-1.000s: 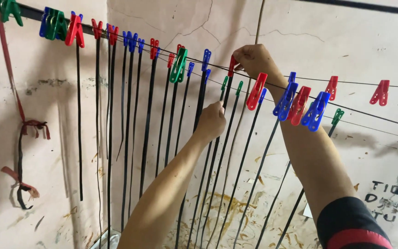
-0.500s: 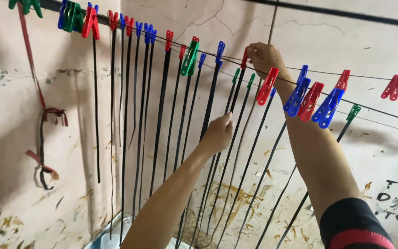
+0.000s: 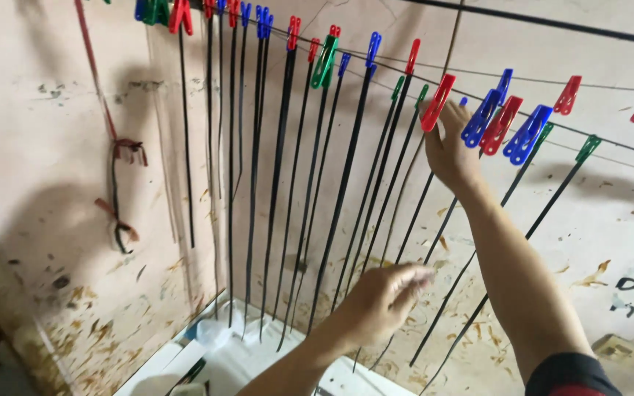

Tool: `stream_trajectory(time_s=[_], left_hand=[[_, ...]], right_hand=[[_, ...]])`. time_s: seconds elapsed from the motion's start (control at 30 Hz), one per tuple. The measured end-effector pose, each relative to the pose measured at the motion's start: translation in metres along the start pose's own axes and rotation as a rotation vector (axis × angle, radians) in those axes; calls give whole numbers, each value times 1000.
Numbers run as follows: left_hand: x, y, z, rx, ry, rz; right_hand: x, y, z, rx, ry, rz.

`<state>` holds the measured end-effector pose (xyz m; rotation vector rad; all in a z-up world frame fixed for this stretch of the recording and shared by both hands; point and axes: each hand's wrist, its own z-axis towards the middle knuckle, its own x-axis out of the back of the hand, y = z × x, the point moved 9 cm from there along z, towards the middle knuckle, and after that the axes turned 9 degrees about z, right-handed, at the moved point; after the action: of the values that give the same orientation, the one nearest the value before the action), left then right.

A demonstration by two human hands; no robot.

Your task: The person picks up black cords, coats them with a dark substance using a small roller on a blue container, then hangs the coated cords on a wall-mounted line using colorful clothespins. The process is repeated for multiple cords.

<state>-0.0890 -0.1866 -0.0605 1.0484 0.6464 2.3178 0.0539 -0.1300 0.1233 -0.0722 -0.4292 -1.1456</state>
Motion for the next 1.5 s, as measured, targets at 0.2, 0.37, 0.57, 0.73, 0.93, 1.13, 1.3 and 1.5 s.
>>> stream_trajectory(time_s=[0.2, 0.37, 0.57, 0.73, 0.93, 1.13, 1.3, 1.5], left_hand=[[-31, 14, -69, -1, 19, -62], [-51, 30, -115, 82, -31, -89], [-60, 47, -158, 75, -3, 3], [-58, 65, -185, 103, 0, -5], [-68, 62, -221, 240, 60, -6], [-89, 57, -236, 303, 10, -9], [-130, 10, -255, 375, 16, -75], [-201, -28, -290, 362, -7, -69]], right_hand=[[4, -32, -104, -256, -41, 49], [0, -80, -193, -459, -56, 176], [-9, -118, -302, -699, -146, 220], [-6, -150, -388, -976, -215, 211], [26, -171, -498, -1005, -237, 61], [54, -188, -593, -1101, -284, -25], [39, -200, -720, -1339, -500, -89], [6, -224, -863, -1461, -743, -28]])
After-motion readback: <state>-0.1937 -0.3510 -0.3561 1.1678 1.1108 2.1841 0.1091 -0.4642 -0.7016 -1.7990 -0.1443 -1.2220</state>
